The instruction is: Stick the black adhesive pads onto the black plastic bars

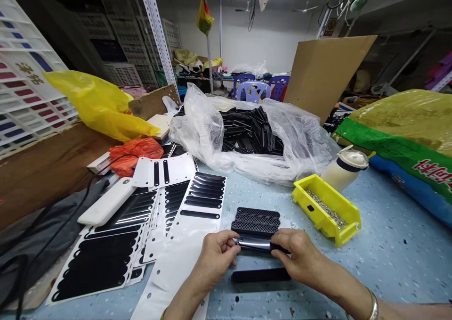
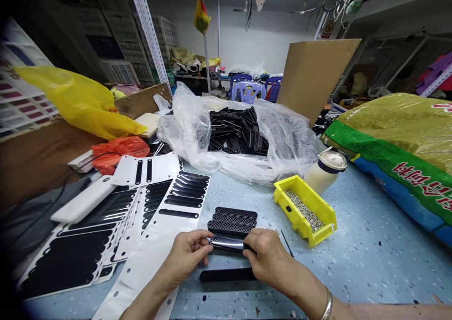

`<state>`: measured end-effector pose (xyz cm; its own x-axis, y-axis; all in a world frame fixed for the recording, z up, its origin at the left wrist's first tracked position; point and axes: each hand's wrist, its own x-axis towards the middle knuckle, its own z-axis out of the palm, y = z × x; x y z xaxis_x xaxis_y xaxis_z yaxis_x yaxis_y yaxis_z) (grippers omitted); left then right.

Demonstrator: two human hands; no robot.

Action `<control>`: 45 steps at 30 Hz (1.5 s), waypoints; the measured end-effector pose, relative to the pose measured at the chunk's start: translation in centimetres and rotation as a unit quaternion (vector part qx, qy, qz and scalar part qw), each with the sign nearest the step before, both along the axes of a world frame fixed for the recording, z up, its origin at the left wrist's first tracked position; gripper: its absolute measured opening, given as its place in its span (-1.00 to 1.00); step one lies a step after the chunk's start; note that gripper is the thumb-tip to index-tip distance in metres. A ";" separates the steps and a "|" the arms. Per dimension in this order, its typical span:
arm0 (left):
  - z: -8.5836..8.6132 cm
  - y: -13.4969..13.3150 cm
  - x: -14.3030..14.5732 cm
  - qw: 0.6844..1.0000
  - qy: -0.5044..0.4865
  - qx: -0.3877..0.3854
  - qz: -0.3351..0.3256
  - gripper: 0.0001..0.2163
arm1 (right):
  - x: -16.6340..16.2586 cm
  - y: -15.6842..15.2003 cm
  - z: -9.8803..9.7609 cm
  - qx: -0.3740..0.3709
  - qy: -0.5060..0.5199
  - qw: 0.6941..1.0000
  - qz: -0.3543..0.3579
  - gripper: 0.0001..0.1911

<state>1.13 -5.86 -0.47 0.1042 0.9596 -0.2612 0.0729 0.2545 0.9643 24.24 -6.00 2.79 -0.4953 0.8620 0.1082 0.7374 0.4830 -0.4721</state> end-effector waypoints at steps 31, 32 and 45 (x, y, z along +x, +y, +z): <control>-0.1 -0.1 -0.5 0.999 -0.001 -0.016 -0.032 -0.80 | -0.8 -0.3 0.8 -0.049 -0.086 0.995 0.004 -0.92; -0.1 -0.1 -0.5 0.999 -0.002 -0.017 -0.030 -0.80 | -0.8 -0.3 0.8 -0.053 -0.087 0.995 0.003 -0.92; 0.9 0.3 -0.4 0.998 -0.023 -0.051 -0.022 -0.76 | -0.9 -0.2 1.4 -0.076 -0.085 0.994 0.001 -0.91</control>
<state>0.69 -5.61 0.39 0.1592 0.9228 -0.3509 0.0412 0.3489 0.9363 23.35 -6.17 4.23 -0.4968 0.8611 -0.1081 0.8119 0.4171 -0.4084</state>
